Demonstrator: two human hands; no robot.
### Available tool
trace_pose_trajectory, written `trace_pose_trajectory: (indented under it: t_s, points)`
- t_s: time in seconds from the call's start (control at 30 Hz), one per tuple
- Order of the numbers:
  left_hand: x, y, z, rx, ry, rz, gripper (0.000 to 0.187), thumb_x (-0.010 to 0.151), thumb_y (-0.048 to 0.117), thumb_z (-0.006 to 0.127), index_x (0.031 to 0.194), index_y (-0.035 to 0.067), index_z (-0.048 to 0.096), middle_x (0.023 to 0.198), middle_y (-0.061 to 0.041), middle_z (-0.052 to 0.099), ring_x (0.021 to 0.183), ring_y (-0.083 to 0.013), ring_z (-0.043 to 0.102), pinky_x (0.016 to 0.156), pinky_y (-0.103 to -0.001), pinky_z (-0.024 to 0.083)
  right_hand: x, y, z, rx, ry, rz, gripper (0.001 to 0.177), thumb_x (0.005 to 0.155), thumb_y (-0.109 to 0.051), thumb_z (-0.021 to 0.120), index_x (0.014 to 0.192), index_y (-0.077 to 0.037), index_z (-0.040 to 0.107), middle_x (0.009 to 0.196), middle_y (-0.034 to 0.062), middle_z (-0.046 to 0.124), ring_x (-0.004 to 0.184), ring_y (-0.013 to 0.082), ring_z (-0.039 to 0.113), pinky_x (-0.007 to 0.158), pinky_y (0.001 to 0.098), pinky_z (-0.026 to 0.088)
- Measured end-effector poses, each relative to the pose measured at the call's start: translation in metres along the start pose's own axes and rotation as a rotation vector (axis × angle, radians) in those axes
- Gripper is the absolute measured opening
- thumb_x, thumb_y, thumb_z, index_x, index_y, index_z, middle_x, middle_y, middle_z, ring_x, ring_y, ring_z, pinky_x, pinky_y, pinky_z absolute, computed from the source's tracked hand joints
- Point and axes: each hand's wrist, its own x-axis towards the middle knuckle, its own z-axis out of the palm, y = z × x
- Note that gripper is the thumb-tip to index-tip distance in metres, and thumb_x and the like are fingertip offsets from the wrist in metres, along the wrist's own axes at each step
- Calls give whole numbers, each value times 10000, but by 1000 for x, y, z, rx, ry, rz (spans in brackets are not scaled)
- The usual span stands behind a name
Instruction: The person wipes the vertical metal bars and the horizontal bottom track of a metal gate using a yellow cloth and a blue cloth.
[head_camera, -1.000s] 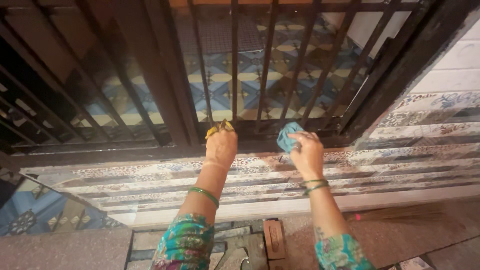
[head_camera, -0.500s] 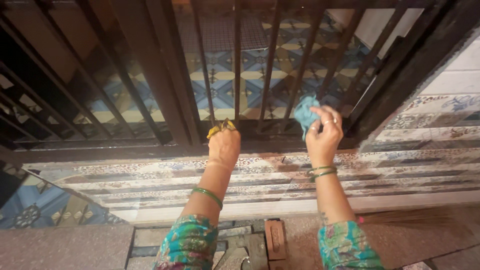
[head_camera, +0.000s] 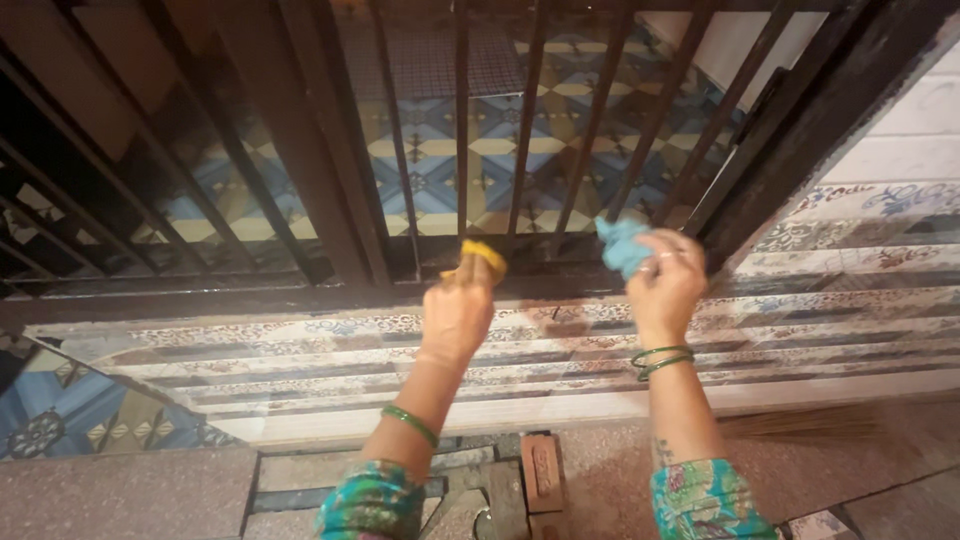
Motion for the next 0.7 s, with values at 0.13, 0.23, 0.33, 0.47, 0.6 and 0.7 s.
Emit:
trace_pose_trajectory:
  t_s: [0.13, 0.23, 0.33, 0.47, 0.6, 0.7]
  points:
    - [12, 11, 23, 88, -56, 38, 222, 823, 36, 626, 1028, -31, 677, 1059, -191, 737, 716, -272, 740, 594, -387, 596, 16, 10, -4, -25, 188, 16, 391, 878, 141, 577, 1153, -67, 762, 1235, 131, 635, 1121, 309, 656, 956, 400, 553]
    - [22, 9, 44, 209, -239, -1, 131, 814, 76, 651, 914, 45, 730, 911, -144, 727, 722, -275, 740, 577, -398, 590, 23, 15, -2, 43, 102, 32, 408, 878, 134, 583, 1175, -75, 770, 1235, 149, 615, 1007, 284, 657, 848, 376, 544]
    - [25, 11, 51, 244, -195, -8, 128, 794, 67, 659, 880, 50, 752, 798, -124, 725, 691, -268, 740, 513, -398, 585, 18, 20, 5, 100, 4, 71, 368, 888, 126, 592, 1126, -84, 778, 1189, 145, 621, 923, 268, 652, 733, 354, 530]
    - [32, 15, 57, 209, -375, -90, 112, 833, 84, 667, 803, 98, 774, 742, -108, 734, 729, -286, 756, 568, -426, 595, 3, 28, 6, 99, -16, 51, 391, 833, 135, 594, 1100, -79, 782, 1153, 133, 647, 973, 270, 667, 763, 358, 538]
    - [41, 14, 62, 169, -432, -110, 140, 868, 114, 667, 804, 122, 791, 771, -114, 750, 762, -300, 764, 618, -416, 608, -9, 28, 7, 72, -122, 150, 387, 791, 132, 608, 1035, -96, 804, 1104, 124, 688, 935, 257, 677, 723, 347, 521]
    - [44, 14, 63, 204, -409, -107, 133, 849, 111, 671, 811, 128, 797, 817, -110, 755, 778, -294, 768, 637, -402, 619, -6, 35, -4, 86, -273, 251, 361, 787, 112, 601, 996, -109, 795, 1121, 113, 684, 836, 247, 668, 718, 331, 531]
